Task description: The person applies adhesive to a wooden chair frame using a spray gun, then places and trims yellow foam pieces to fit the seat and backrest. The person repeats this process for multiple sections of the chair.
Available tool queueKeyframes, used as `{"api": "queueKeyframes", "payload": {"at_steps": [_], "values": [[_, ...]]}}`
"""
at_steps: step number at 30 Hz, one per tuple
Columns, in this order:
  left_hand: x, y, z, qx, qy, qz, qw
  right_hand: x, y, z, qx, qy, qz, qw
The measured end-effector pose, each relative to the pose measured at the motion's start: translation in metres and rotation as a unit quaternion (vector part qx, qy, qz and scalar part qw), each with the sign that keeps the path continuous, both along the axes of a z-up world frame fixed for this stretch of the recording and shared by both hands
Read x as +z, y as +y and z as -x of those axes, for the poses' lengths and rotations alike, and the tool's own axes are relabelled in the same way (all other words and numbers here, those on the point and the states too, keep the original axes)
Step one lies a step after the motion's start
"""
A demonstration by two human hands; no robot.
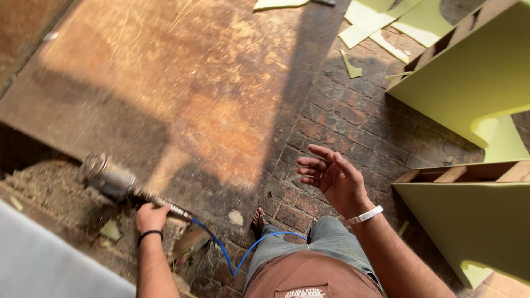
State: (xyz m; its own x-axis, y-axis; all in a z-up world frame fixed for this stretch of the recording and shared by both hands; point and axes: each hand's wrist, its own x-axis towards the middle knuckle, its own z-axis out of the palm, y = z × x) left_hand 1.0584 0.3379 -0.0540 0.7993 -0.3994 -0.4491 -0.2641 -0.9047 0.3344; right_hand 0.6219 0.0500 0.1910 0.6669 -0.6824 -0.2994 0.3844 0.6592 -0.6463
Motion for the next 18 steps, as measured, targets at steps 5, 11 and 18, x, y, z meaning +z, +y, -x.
{"api": "queueKeyframes", "payload": {"at_steps": [5, 11, 18], "values": [[0.054, -0.057, 0.012, -0.056, -0.072, -0.191, 0.977, 0.000, -0.019, 0.050, -0.117, 0.134, 0.052, 0.983], [0.120, -0.229, 0.147, -0.200, 0.113, 0.124, 0.965, 0.003, -0.069, 0.109, -0.208, 0.136, 0.045, 0.968], [0.199, -0.419, 0.351, -0.246, 0.450, 0.305, 0.802, -0.001, -0.187, 0.175, -0.177, 0.093, 0.140, 0.970]]}}
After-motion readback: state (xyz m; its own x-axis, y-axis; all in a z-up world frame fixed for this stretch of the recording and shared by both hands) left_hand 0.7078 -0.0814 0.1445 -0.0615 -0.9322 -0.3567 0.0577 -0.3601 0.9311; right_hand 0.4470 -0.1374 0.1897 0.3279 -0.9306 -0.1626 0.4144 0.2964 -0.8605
